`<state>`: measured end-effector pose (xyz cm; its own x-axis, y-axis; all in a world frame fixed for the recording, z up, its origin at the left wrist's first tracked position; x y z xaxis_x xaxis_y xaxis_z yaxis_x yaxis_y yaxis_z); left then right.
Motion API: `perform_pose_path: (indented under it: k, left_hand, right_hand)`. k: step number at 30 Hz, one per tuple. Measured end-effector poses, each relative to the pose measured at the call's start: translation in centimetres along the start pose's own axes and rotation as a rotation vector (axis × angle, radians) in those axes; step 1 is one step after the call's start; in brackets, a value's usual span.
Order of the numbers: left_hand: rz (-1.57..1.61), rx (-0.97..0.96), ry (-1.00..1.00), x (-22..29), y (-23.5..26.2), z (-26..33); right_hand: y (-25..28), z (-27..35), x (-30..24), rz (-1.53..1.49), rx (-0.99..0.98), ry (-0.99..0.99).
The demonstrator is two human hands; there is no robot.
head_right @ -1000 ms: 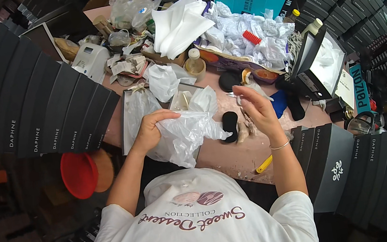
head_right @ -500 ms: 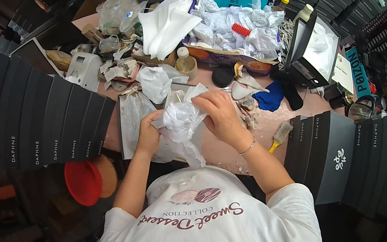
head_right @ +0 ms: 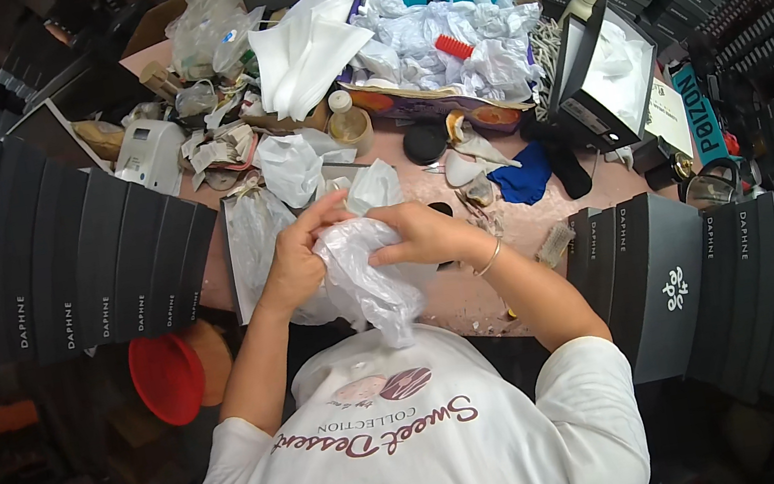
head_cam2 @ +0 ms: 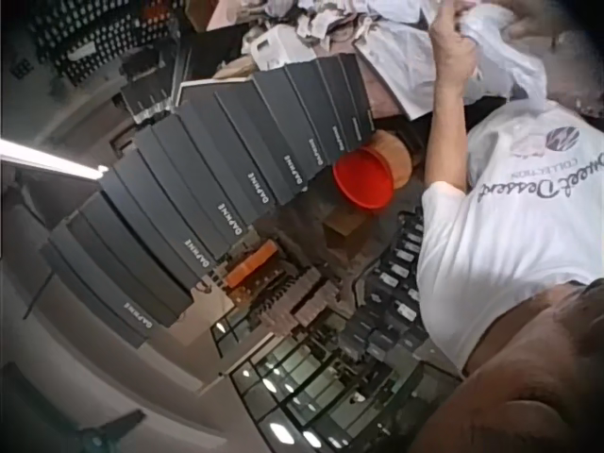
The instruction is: Wrapping high-heeled shoes in protective paper and foam inserts before placing them into a shoe box.
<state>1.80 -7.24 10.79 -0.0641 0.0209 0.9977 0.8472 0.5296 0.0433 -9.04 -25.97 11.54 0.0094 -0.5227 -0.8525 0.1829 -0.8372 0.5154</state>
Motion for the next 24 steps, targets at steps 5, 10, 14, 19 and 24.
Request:
perform_pose_path:
  k: [5,10,14,19,24]
  left_hand:
    - [0.295,0.106,0.14,-4.7,-0.9,2.8]
    - [0.485,-0.148,0.634,-5.4,1.8,5.8]
    - [0.657,-0.016,0.347,-3.8,0.1,5.6]
    - [0.154,0.182,0.371,-6.6,-2.3,4.5]
    - [0.861,0.306,0.558,-8.3,-1.2,5.4]
  right_hand:
    - [-0.8,-1.0,1.1,-0.556,0.061,-0.061]
    - [-1.4,0.0,3.1,-0.258,0.187,-0.095]
    - [-2.7,-0.5,0.7,0.141,0.328,-0.076]
    - [-5.1,-1.4,0.2,0.446,0.46,0.075]
    - [-4.6,0.6,-0.2,0.491,0.298,0.233]
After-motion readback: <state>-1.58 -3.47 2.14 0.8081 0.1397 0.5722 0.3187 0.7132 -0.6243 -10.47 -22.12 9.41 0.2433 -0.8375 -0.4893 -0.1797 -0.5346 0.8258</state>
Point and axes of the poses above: each hand's wrist, its own z-axis away from the middle knuckle, its own y-axis out of the back of the hand, x = y × z, the point moved 1 cm from there along -z, towards the middle knuckle, and after that the axes turned 3 degrees about z, right-handed, at the moved point
